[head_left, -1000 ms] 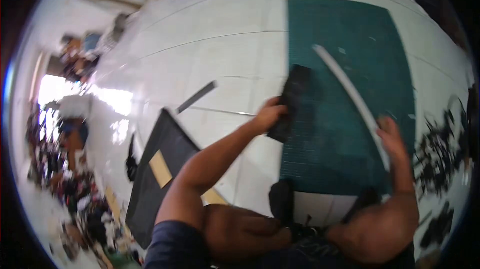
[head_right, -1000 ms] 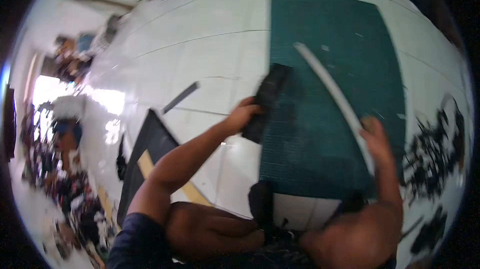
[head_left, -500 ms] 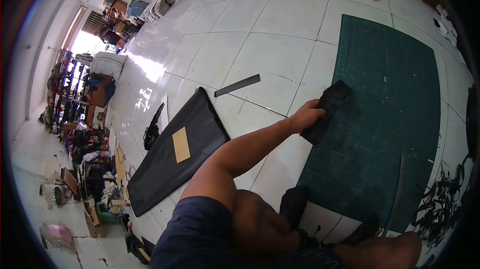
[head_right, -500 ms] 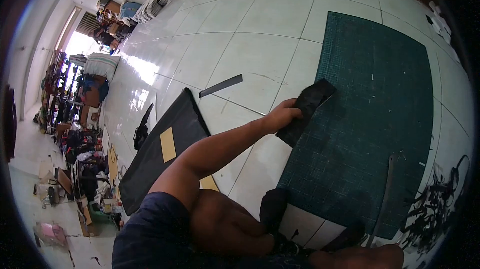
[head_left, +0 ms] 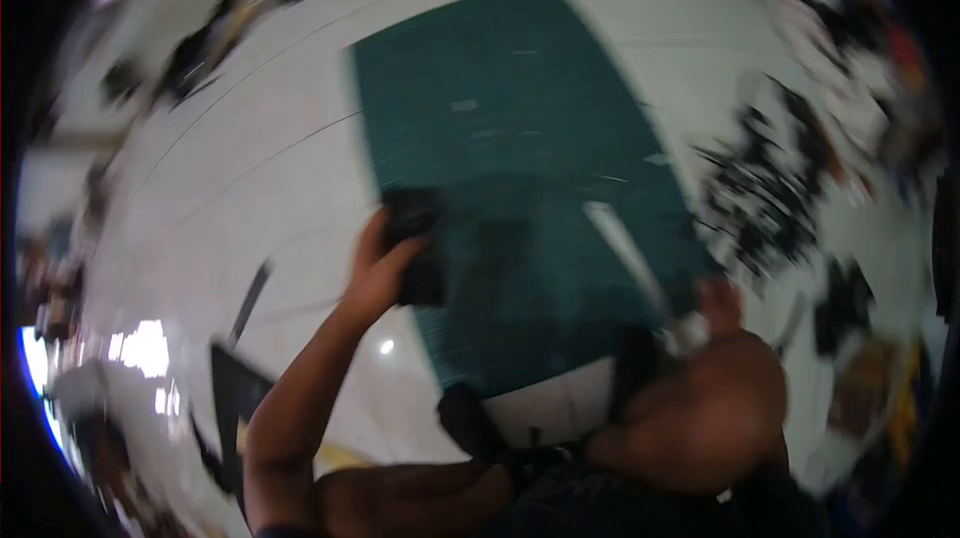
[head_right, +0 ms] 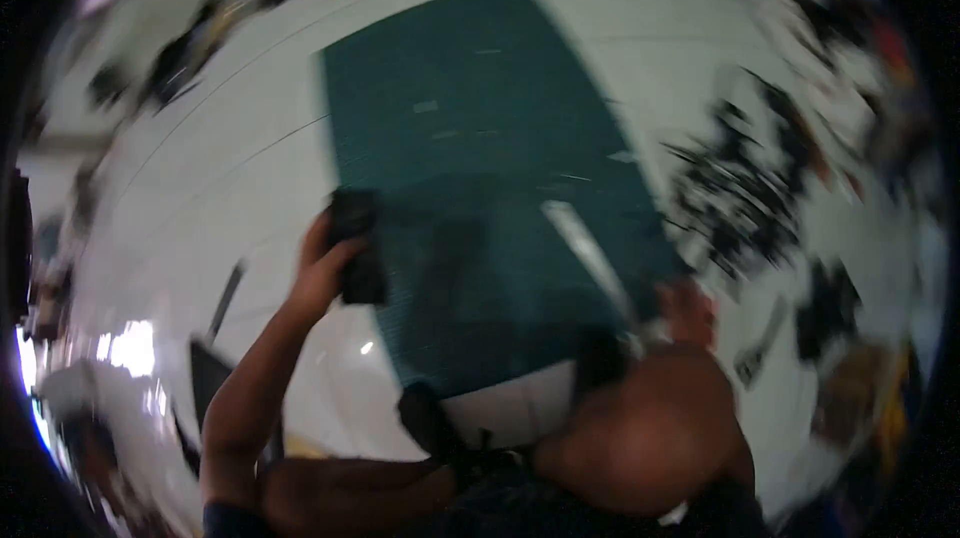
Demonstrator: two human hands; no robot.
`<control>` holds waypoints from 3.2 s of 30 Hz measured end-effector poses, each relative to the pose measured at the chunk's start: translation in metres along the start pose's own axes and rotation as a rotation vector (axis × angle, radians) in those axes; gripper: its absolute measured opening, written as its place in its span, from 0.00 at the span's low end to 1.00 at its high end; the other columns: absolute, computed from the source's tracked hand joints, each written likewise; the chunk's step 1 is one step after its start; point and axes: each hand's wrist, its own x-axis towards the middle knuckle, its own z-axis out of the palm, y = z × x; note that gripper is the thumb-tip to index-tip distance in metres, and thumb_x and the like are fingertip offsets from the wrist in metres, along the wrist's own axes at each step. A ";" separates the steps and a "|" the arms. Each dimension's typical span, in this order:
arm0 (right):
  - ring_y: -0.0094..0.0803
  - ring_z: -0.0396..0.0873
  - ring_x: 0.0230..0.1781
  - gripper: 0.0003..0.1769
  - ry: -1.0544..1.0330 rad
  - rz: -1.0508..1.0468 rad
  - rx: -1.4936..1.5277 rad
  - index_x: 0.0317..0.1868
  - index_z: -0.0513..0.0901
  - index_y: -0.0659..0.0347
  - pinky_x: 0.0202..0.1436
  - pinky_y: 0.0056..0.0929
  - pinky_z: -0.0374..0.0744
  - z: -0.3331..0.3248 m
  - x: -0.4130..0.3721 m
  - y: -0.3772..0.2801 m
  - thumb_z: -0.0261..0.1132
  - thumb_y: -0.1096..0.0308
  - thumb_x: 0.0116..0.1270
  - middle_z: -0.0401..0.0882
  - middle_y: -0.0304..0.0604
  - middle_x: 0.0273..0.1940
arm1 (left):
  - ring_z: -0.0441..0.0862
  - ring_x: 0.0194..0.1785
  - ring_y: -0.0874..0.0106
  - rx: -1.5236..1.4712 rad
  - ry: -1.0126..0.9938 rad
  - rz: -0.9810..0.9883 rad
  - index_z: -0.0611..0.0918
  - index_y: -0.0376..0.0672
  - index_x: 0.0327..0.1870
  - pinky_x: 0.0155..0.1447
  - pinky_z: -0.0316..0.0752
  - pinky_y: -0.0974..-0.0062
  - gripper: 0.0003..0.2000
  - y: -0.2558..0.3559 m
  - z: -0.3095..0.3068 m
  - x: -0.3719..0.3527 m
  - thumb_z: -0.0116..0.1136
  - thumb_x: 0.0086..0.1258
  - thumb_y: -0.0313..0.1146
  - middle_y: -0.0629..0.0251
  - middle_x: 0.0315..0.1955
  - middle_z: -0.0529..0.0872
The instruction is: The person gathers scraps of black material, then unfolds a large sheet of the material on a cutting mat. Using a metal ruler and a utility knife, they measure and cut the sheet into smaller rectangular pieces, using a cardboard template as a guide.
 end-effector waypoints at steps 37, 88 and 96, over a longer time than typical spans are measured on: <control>0.56 0.70 0.64 0.33 1.067 -0.301 -0.756 0.62 0.74 0.65 0.65 0.50 0.70 -0.228 0.086 0.108 0.70 0.53 0.64 0.73 0.63 0.59 | 0.85 0.43 0.61 0.836 -0.297 -0.151 0.79 0.34 0.55 0.46 0.81 0.68 0.20 -0.148 -0.050 -0.045 0.66 0.64 0.31 0.53 0.44 0.84; 0.47 0.76 0.48 0.30 0.227 -0.647 -0.549 0.44 0.80 0.60 0.52 0.45 0.73 0.094 0.084 0.113 0.80 0.49 0.48 0.76 0.47 0.43 | 0.73 0.64 0.46 0.970 -0.185 -0.334 0.74 0.28 0.63 0.69 0.67 0.56 0.33 -0.177 -0.148 -0.080 0.67 0.63 0.44 0.39 0.61 0.74; 0.42 0.73 0.49 0.23 -0.054 -0.374 -0.888 0.42 0.78 0.57 0.53 0.43 0.71 0.109 0.064 0.085 0.76 0.53 0.53 0.73 0.42 0.44 | 0.72 0.63 0.49 1.024 -0.021 -0.417 0.74 0.33 0.64 0.67 0.69 0.56 0.28 -0.213 -0.219 -0.112 0.66 0.66 0.37 0.43 0.59 0.74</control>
